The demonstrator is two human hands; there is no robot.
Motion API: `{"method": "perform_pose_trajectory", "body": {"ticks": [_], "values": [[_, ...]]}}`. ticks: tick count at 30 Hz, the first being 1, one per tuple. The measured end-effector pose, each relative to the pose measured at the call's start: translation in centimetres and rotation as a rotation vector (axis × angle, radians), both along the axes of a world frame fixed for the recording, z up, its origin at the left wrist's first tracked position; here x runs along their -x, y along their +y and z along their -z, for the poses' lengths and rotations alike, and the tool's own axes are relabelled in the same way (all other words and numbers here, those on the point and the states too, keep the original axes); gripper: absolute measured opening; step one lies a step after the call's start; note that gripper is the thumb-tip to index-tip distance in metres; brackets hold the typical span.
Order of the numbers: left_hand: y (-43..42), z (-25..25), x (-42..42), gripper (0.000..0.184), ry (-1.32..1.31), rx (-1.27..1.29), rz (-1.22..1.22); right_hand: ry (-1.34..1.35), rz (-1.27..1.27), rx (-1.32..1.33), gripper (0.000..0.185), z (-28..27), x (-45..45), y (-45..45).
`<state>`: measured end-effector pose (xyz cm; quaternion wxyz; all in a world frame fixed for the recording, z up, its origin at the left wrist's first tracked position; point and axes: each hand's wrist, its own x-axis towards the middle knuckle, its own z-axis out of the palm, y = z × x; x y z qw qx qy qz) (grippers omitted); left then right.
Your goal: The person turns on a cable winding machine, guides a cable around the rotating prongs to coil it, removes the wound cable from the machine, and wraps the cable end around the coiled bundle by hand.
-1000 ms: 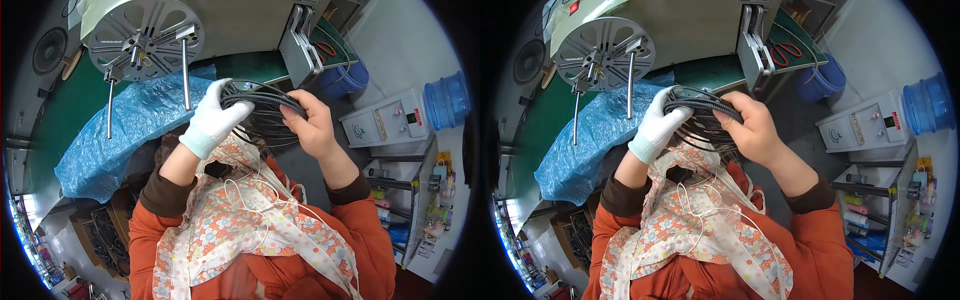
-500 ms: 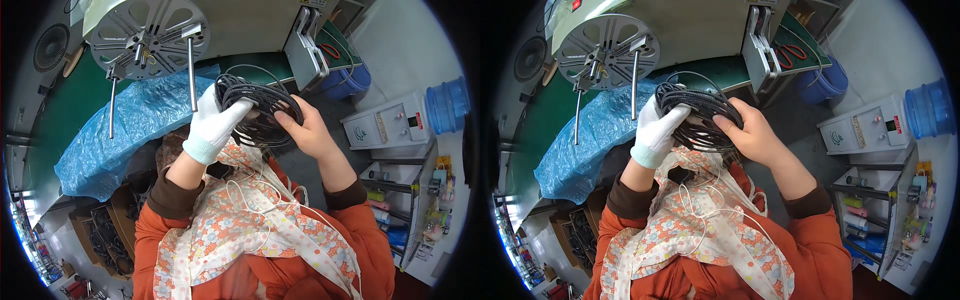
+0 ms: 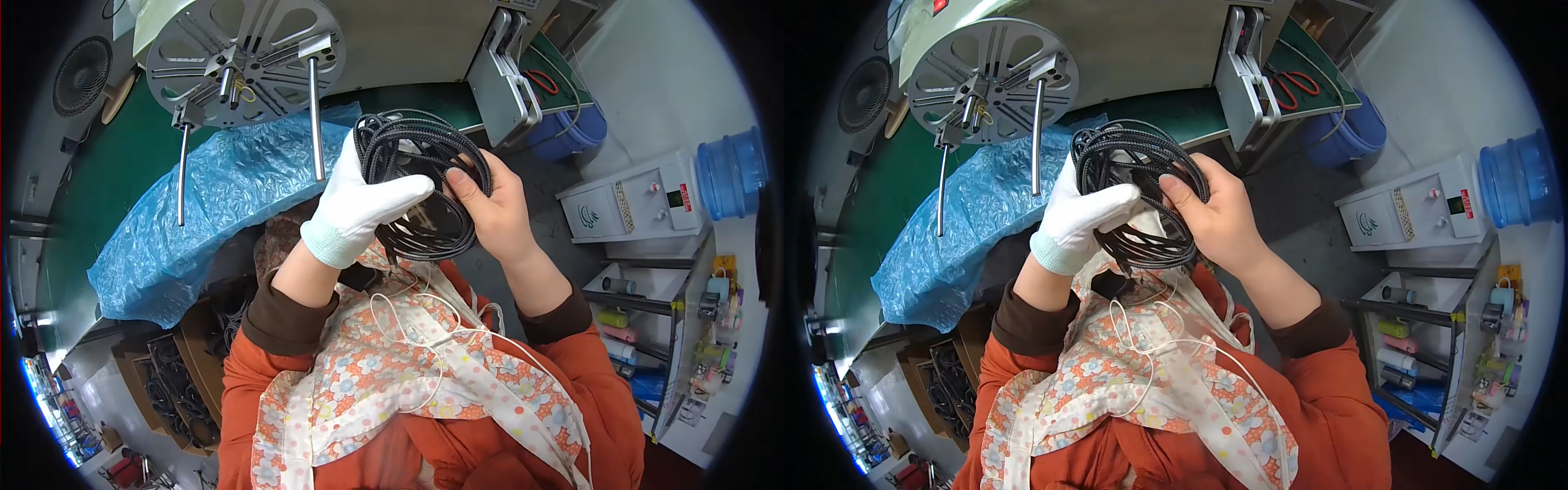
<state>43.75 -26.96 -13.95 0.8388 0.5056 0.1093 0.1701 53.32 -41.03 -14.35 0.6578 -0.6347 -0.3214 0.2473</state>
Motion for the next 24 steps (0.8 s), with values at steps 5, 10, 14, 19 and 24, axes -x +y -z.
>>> {"method": "perform_pose_trajectory", "body": {"ticks": [5,10,14,19,24], "values": [[0.0,0.1,-0.1,0.041,0.001,-0.045,-0.057,-0.03,-0.028,0.001,0.013,0.3,0.5,-0.1],[1.0,-0.4,0.8,0.039,0.087,-0.097,0.001,-0.066,-0.05,-0.037,0.013,0.6,1.0,0.0],[1.7,0.1,2.9,0.035,0.159,0.01,0.075,-0.061,-0.066,-0.062,0.01,0.6,1.7,0.4],[0.9,0.9,5.7,0.024,0.065,0.325,0.088,0.088,-0.173,-0.005,0.009,0.1,3.1,0.9],[-0.2,1.7,7.8,0.018,0.085,0.35,-0.117,0.163,-0.32,0.071,0.01,1.3,4.5,1.5]]}}
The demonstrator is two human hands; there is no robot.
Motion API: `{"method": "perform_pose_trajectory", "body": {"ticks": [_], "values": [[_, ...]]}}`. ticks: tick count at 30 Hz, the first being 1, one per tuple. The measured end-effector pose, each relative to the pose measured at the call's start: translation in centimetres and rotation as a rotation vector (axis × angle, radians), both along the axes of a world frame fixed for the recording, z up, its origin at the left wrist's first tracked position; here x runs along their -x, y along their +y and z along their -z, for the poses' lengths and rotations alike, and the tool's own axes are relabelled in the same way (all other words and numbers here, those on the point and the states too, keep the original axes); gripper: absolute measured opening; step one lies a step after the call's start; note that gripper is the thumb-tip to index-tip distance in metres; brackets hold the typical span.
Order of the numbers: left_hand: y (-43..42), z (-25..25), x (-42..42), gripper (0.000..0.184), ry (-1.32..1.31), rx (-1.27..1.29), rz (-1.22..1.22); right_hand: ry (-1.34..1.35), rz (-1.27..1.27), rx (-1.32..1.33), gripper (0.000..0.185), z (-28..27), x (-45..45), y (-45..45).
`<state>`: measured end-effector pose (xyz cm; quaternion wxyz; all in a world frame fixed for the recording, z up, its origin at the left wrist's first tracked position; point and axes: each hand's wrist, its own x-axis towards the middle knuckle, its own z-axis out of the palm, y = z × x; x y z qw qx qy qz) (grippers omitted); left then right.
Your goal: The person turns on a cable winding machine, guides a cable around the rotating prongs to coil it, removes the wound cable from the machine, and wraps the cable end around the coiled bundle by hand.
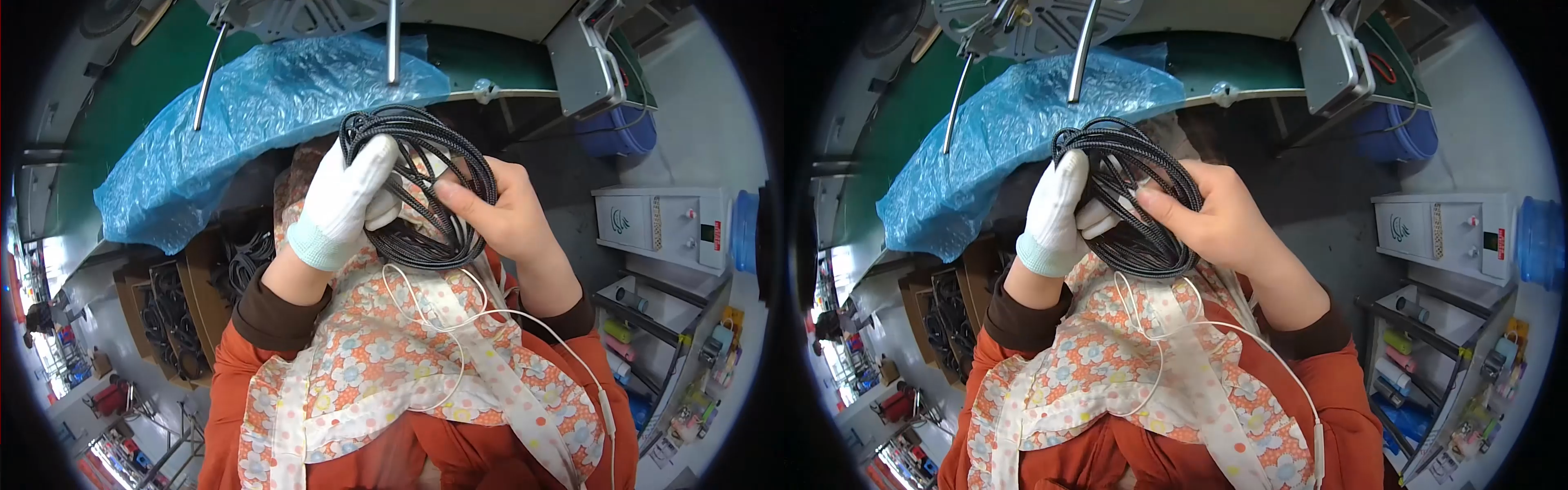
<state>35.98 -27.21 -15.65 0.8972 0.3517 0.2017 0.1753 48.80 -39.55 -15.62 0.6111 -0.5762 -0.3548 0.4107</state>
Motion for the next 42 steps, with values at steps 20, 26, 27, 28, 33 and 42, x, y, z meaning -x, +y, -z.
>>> {"method": "perform_pose_trajectory", "body": {"ticks": [20,26,27,28,33,42], "values": [[0.3,3.4,7.2,0.022,0.36,-0.242,-0.218,-0.058,-0.238,0.214,0.017,4.1,5.4,4.3],[0.6,3.8,8.6,0.019,0.492,-0.313,-0.338,-0.052,-0.317,0.241,0.018,5.1,6.8,6.2],[0.7,4.1,8.9,0.018,0.488,-0.288,-0.34,-0.035,-0.344,0.232,0.019,5.4,7.0,6.4],[0.9,4.3,9.1,0.017,0.484,-0.264,-0.339,-0.018,-0.367,0.224,0.019,5.6,7.2,6.6],[1.5,5.2,10.1,0.016,0.444,-0.237,-0.308,0.395,-0.217,0.348,0.022,6.3,7.2,7.5],[2.7,6.7,9.8,0.014,0.338,-0.116,-0.299,0.184,-0.474,0.375,0.011,6.1,7.0,8.4]]}}
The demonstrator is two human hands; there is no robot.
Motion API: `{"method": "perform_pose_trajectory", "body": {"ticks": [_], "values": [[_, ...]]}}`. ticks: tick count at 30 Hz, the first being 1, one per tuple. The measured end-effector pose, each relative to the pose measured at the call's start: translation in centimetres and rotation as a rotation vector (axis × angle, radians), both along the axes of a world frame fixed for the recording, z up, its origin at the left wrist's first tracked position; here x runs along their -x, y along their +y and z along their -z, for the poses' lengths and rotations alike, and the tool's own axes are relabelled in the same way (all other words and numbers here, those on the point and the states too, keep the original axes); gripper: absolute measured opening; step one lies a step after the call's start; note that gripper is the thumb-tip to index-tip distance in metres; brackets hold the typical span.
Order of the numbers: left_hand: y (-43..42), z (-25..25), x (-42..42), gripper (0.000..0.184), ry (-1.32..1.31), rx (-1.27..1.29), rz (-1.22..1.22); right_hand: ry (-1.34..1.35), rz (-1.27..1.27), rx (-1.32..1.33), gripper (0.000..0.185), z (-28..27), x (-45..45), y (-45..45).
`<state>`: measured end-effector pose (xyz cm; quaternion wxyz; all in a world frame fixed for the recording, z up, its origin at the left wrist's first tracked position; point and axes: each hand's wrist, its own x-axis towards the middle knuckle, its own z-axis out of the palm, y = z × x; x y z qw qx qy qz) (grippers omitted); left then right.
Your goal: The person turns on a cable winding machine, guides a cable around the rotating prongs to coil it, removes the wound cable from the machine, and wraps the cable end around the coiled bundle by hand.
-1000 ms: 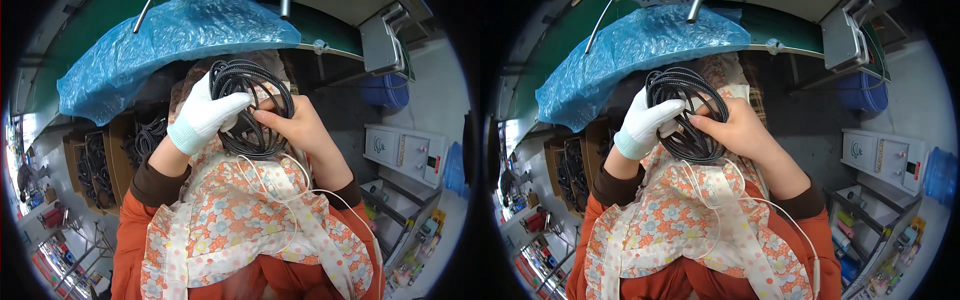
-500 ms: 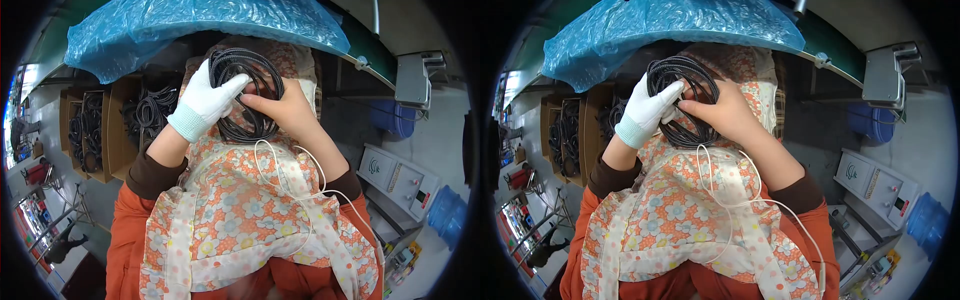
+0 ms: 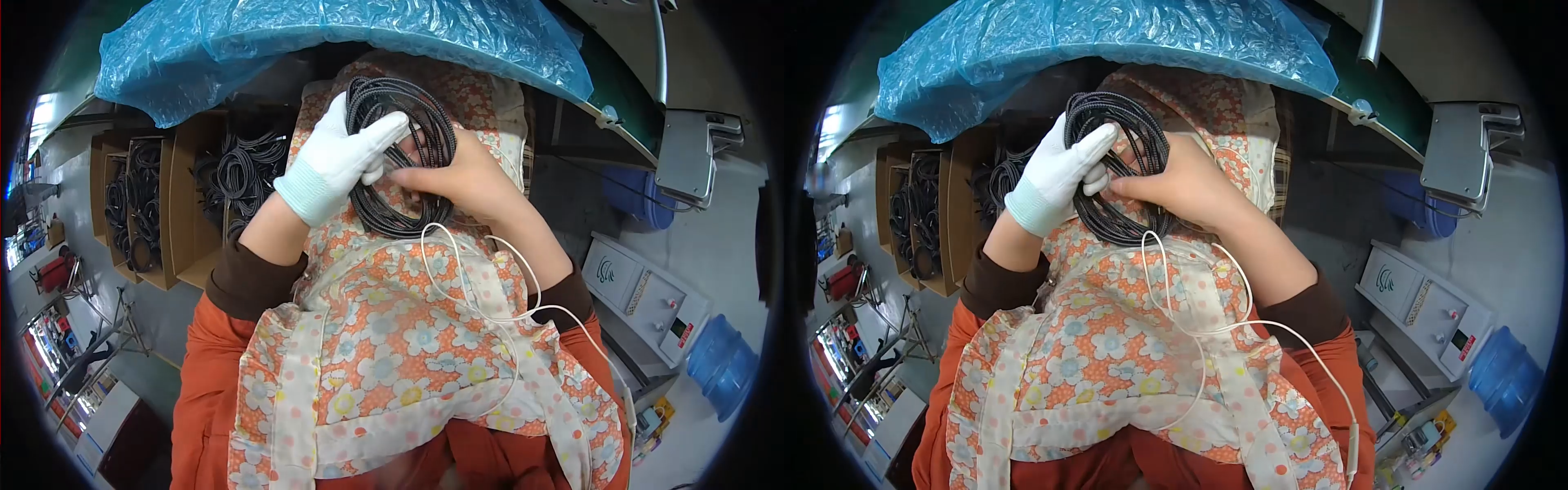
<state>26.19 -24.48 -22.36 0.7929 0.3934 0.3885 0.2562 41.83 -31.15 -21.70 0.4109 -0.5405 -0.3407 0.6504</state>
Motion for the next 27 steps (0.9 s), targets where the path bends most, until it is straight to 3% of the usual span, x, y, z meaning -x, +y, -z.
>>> {"method": "perform_pose_trajectory", "body": {"ticks": [2,6,11,22,27], "values": [[0.2,0.1,0.0,0.014,-0.04,0.018,0.005,0.002,-0.04,0.03,0.01,0.3,-0.1,0.1],[-0.1,0.5,0.7,0.018,-0.068,-0.057,0.132,0.33,0.101,0.043,0.006,3.5,-0.1,-0.2],[-0.7,1.5,0.5,0.022,-0.044,-0.007,0.014,0.384,0.217,-0.012,0.008,3.1,0.5,-0.3],[-1.5,2.5,-0.2,0.029,-0.126,0.13,-0.118,0.34,0.188,-0.013,0.008,3.3,0.1,-0.8],[-1.1,3.6,0.3,0.033,-0.41,0.19,0.012,0.243,0.256,0.107,0.015,2.9,-0.2,-0.8]]}}
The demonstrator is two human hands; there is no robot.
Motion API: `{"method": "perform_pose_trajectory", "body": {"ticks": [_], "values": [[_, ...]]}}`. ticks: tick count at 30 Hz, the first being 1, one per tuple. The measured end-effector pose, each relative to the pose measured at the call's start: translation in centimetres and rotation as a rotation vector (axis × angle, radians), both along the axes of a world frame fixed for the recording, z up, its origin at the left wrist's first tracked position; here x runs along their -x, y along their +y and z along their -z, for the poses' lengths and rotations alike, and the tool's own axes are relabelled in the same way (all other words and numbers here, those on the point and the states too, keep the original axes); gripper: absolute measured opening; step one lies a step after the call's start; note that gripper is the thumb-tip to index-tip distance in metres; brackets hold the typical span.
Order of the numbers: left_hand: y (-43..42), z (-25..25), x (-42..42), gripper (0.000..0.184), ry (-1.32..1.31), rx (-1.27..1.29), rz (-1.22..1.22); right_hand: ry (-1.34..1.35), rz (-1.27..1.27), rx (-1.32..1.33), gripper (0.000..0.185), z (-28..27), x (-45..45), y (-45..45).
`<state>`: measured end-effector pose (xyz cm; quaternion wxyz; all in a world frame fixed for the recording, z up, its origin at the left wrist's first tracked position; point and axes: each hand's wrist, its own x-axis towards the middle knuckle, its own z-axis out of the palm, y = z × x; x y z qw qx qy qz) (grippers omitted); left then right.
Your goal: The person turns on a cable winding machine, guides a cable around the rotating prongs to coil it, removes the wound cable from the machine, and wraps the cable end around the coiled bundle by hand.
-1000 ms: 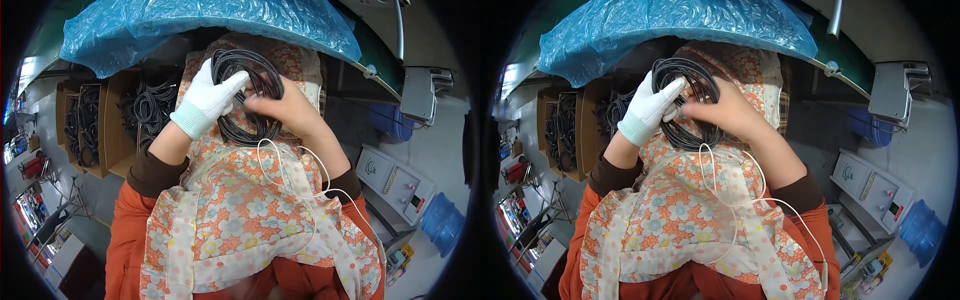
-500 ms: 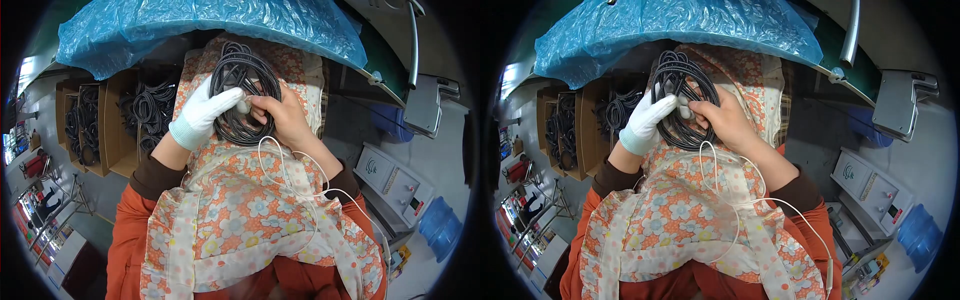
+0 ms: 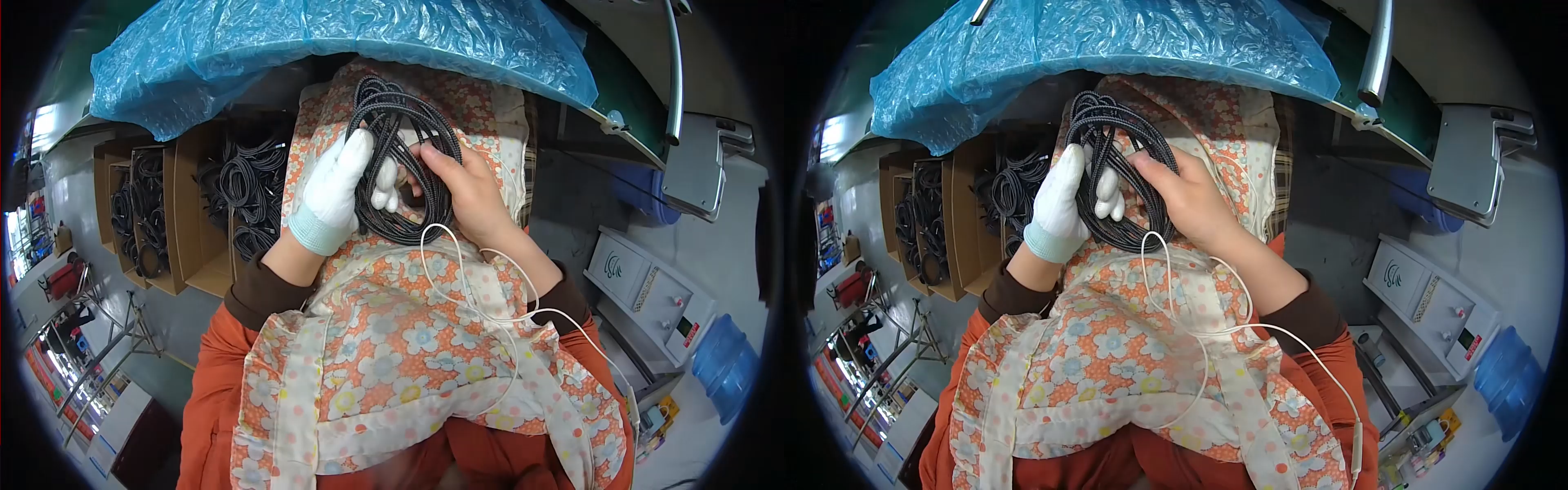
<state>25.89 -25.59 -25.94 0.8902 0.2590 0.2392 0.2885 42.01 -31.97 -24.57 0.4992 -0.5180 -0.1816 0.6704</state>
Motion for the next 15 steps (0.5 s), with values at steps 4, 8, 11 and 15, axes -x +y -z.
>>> {"method": "perform_pose_trajectory", "body": {"ticks": [4,8,11,15], "values": [[-0.4,-0.9,-0.4,0.032,0.284,-0.05,-0.08,-0.183,-0.012,-0.114,0.021,-0.4,-0.1,0.0],[-0.6,-1.6,-1.4,0.031,0.331,-0.121,-0.148,-0.319,-0.098,-0.175,0.021,-1.1,-1.1,0.3],[-0.6,-1.4,-1.3,0.031,0.337,-0.167,-0.134,-0.446,-0.144,-0.225,0.021,-1.2,-1.6,0.5],[-0.4,-0.8,-0.7,0.03,0.309,-0.236,-0.032,-0.688,-0.203,-0.324,0.022,-1.3,-1.8,0.6]]}}
